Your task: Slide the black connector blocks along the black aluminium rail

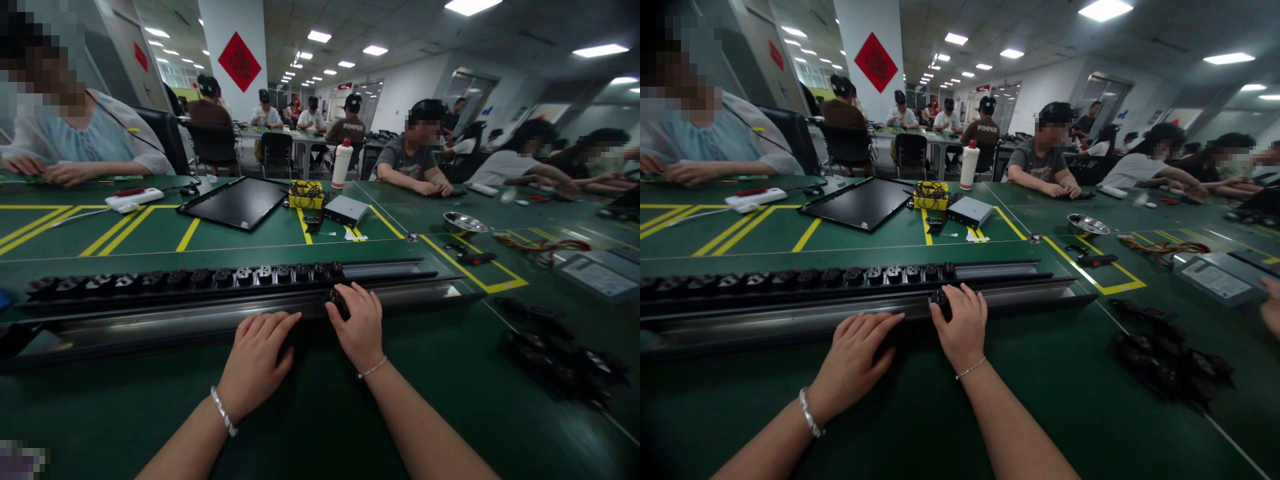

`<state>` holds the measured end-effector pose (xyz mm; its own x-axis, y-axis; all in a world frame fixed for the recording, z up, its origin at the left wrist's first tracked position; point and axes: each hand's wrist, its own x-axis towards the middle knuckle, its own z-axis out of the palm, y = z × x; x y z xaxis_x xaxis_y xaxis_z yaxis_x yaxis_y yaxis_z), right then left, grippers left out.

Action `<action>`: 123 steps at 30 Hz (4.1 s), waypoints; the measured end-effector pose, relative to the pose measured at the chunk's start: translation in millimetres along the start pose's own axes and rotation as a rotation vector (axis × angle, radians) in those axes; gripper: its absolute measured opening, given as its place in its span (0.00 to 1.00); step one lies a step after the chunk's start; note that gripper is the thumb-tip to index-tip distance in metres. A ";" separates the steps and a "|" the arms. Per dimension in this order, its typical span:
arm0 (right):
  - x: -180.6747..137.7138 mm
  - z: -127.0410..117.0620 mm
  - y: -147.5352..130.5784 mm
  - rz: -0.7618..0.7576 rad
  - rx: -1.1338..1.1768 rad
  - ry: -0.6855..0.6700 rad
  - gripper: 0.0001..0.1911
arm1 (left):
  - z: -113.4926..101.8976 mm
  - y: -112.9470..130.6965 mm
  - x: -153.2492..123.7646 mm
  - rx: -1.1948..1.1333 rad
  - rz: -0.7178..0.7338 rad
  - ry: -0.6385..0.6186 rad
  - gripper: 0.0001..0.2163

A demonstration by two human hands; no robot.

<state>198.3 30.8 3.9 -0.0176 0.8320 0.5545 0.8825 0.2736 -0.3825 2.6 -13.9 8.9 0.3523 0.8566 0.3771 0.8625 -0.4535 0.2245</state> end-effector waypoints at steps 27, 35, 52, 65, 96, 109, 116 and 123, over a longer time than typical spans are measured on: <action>0.2 5.7 0.2 0.012 0.023 0.107 0.13 | 0.0 0.7 -0.1 0.009 -0.001 -0.011 0.22; 0.0 5.8 2.0 0.001 0.012 0.108 0.13 | 1.5 -0.2 -0.4 0.006 0.005 -0.002 0.22; -1.6 6.6 0.4 0.042 -0.059 0.108 0.13 | 1.0 0.4 -0.3 0.013 0.005 0.000 0.22; -1.5 6.9 1.7 0.062 -0.043 0.105 0.13 | 0.1 -0.8 -0.5 0.039 0.022 -0.016 0.23; 4.2 1.9 7.7 0.092 -0.044 0.125 0.12 | 0.2 -1.9 0.5 0.025 0.015 -0.015 0.23; 5.7 -2.3 6.0 0.130 -0.049 0.093 0.12 | -1.7 -4.4 0.5 0.071 0.064 -0.029 0.23; 6.0 -0.4 9.4 0.128 -0.050 0.098 0.12 | -1.3 -6.5 0.8 0.075 0.069 -0.018 0.23; 6.0 0.1 10.5 0.123 -0.056 0.084 0.13 | 0.8 2.5 -2.9 0.161 0.009 0.028 0.25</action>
<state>207.5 38.7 3.2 0.1294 0.8139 0.5664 0.9006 0.1425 -0.4106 4.0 -17.4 7.6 0.3519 0.8445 0.4037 0.9073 -0.4138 0.0746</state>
